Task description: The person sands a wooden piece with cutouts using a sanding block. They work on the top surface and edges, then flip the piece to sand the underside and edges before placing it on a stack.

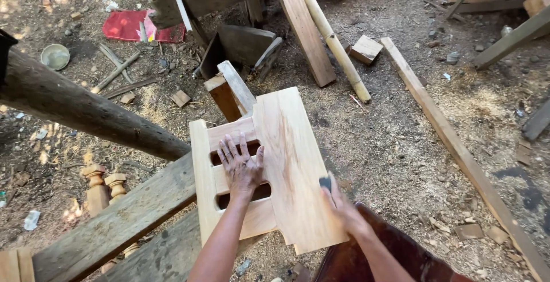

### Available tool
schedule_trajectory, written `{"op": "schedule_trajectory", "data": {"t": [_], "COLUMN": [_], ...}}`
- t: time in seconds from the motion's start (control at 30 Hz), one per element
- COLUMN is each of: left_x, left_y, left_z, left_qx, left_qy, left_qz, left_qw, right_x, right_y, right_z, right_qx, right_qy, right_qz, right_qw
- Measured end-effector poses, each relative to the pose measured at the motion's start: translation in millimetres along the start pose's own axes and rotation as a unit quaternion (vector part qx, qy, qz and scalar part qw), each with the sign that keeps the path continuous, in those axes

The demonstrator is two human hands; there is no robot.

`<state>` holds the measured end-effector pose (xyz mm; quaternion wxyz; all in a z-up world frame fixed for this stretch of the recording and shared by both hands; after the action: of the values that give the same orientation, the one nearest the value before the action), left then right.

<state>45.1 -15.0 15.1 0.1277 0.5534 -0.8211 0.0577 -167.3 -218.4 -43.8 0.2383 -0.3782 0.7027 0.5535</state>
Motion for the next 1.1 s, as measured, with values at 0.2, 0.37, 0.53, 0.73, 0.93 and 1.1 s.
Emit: {"op": "schedule_trajectory", "data": {"t": [0.2,0.37,0.53,0.73,0.93,1.1], "left_x": [-4,-2,-3,-3,-4,-5], "left_y": [-3,-1,2,0,-4,-4], "left_z": [8,5,9,7,11,12], "left_qx": [-0.006,-0.027,-0.021,-0.01,-0.001,-0.012], "left_qy": [0.011,0.01,0.03,0.023,0.037,0.04], "left_qz": [-0.006,-0.023,-0.008,-0.013,-0.035,-0.022], "left_qw": [1.0,0.999,0.999,1.0,0.999,0.999], "right_x": [-152,-120,-52,-49,-111,-83], "right_y": [-125,-202,-37,-49,-226,-96], "right_z": [-65,-80,-22,-22,-91,-49], "right_qx": [0.076,0.101,0.036,0.015,0.125,0.062], "right_qy": [0.085,0.124,0.038,0.039,0.14,0.071], "right_qz": [-0.016,-0.087,-0.174,0.041,-0.094,-0.163], "right_qw": [0.993,0.983,0.983,0.998,0.978,0.982]}}
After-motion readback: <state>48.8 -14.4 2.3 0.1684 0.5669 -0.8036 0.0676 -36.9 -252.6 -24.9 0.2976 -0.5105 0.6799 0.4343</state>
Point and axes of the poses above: each hand's wrist, its own y-axis away from the middle knuckle, its own z-axis out of the palm, x = y × z, the point moved 5 cm from there along -y, towards the middle knuckle, and after that the axes turned 13 degrees about -x, right-handed, at the moved point
